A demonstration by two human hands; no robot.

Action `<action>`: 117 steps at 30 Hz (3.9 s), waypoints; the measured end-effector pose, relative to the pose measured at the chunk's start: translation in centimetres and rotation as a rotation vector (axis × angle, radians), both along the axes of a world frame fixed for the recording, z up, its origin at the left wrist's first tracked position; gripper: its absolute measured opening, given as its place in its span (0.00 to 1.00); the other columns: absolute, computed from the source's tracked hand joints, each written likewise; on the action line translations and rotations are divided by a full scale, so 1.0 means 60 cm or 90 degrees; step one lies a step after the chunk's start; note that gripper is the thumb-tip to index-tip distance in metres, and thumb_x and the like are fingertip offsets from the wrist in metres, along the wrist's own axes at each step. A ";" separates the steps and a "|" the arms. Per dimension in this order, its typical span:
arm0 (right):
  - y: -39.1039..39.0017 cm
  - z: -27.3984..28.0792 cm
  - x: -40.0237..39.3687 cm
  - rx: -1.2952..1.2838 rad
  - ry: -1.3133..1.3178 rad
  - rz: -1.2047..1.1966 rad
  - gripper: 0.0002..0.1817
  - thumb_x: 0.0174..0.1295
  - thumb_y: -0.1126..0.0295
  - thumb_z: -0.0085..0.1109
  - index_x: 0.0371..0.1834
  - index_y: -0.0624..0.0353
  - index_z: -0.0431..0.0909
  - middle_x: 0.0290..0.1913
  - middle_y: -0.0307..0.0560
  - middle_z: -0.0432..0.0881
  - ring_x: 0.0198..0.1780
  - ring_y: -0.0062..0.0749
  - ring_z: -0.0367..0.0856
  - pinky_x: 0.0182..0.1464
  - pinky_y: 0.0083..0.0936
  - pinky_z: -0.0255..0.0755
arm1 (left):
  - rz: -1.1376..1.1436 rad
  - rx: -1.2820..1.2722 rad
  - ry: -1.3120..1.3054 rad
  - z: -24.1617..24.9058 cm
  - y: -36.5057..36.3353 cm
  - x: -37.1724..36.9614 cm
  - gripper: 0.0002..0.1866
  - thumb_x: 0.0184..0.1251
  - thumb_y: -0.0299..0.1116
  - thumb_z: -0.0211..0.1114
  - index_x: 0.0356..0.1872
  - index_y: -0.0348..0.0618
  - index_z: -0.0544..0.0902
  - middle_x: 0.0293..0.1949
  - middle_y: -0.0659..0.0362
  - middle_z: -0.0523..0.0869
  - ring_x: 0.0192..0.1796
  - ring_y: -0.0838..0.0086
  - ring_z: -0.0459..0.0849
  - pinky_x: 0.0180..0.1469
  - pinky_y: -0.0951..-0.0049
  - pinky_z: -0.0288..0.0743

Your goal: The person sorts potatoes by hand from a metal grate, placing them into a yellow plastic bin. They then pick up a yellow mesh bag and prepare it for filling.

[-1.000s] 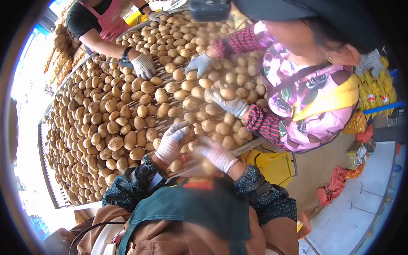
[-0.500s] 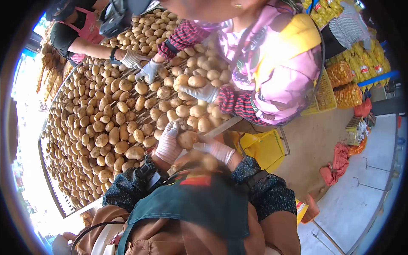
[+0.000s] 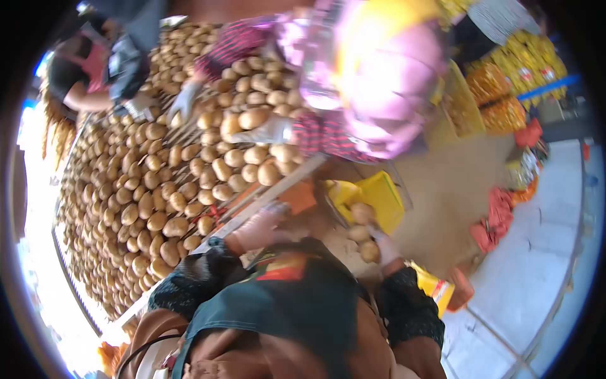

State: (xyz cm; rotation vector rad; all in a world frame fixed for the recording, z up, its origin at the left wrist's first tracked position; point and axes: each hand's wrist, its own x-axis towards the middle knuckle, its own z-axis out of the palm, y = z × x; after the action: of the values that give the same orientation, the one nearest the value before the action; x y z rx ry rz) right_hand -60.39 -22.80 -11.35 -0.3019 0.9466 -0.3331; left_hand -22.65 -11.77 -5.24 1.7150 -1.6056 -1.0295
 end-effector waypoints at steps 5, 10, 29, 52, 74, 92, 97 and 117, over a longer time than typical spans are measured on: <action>-0.048 -0.009 -0.001 0.056 0.309 -0.218 0.28 0.66 0.50 0.63 0.64 0.51 0.70 0.53 0.47 0.78 0.54 0.44 0.79 0.45 0.42 0.81 | -0.091 0.061 -0.241 0.031 -0.008 -0.015 0.18 0.66 0.44 0.63 0.49 0.44 0.82 0.49 0.48 0.83 0.53 0.51 0.83 0.54 0.59 0.79; -0.090 -0.050 0.035 -0.043 0.385 -0.033 0.32 0.64 0.51 0.65 0.69 0.48 0.67 0.60 0.49 0.74 0.61 0.55 0.74 0.47 0.54 0.80 | -0.024 -0.016 -0.305 0.036 0.023 0.015 0.15 0.57 0.39 0.66 0.45 0.49 0.85 0.47 0.52 0.83 0.51 0.54 0.83 0.52 0.57 0.80; 0.019 0.177 0.673 -1.184 -0.062 0.747 0.18 0.64 0.65 0.56 0.56 0.57 0.82 0.49 0.56 0.85 0.51 0.52 0.82 0.54 0.43 0.77 | 0.372 0.183 -0.421 0.092 0.149 0.296 0.32 0.61 0.42 0.70 0.66 0.41 0.74 0.48 0.42 0.81 0.48 0.48 0.84 0.48 0.51 0.80; 0.129 0.074 0.930 -1.465 0.172 0.932 0.25 0.57 0.68 0.64 0.59 0.55 0.74 0.54 0.56 0.77 0.48 0.53 0.81 0.52 0.46 0.77 | 0.776 -0.137 0.835 -0.001 0.289 0.410 0.10 0.71 0.33 0.63 0.45 0.38 0.84 0.35 0.57 0.86 0.38 0.69 0.86 0.44 0.71 0.80; 0.099 0.117 1.098 -1.599 0.223 1.032 0.19 0.54 0.72 0.60 0.51 0.46 0.82 0.63 0.48 0.75 0.56 0.49 0.77 0.55 0.43 0.76 | 0.569 -0.216 1.213 0.081 0.319 0.443 0.26 0.74 0.51 0.60 0.64 0.46 0.75 0.50 0.53 0.83 0.49 0.64 0.83 0.46 0.68 0.80; 0.194 0.216 0.848 -0.884 -0.016 0.492 0.11 0.64 0.69 0.68 0.46 0.64 0.83 0.38 0.50 0.88 0.37 0.27 0.84 0.42 0.28 0.78 | 0.606 -0.133 1.277 0.091 0.201 0.392 0.27 0.67 0.59 0.66 0.52 0.46 0.81 0.44 0.55 0.85 0.44 0.65 0.83 0.53 0.61 0.80; 0.135 0.199 0.839 -0.928 0.052 0.498 0.14 0.60 0.73 0.65 0.50 0.60 0.81 0.33 0.54 0.85 0.35 0.55 0.83 0.38 0.41 0.77 | 0.684 -0.194 1.098 0.062 0.187 0.401 0.29 0.66 0.62 0.64 0.53 0.47 0.81 0.48 0.53 0.87 0.50 0.58 0.84 0.55 0.54 0.81; 0.027 0.211 0.495 -0.310 -0.211 0.337 0.50 0.53 0.50 0.76 0.76 0.60 0.61 0.69 0.44 0.73 0.70 0.35 0.70 0.70 0.31 0.66 | 0.513 -0.054 0.707 0.151 0.060 0.162 0.34 0.71 0.41 0.66 0.73 0.38 0.65 0.59 0.56 0.78 0.55 0.71 0.80 0.54 0.72 0.78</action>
State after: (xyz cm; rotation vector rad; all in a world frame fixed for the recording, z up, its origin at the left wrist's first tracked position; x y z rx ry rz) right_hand -30.70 -21.20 1.31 -0.8956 0.4217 -0.1126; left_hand -12.93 -8.18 3.84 1.1384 -0.2113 -1.1093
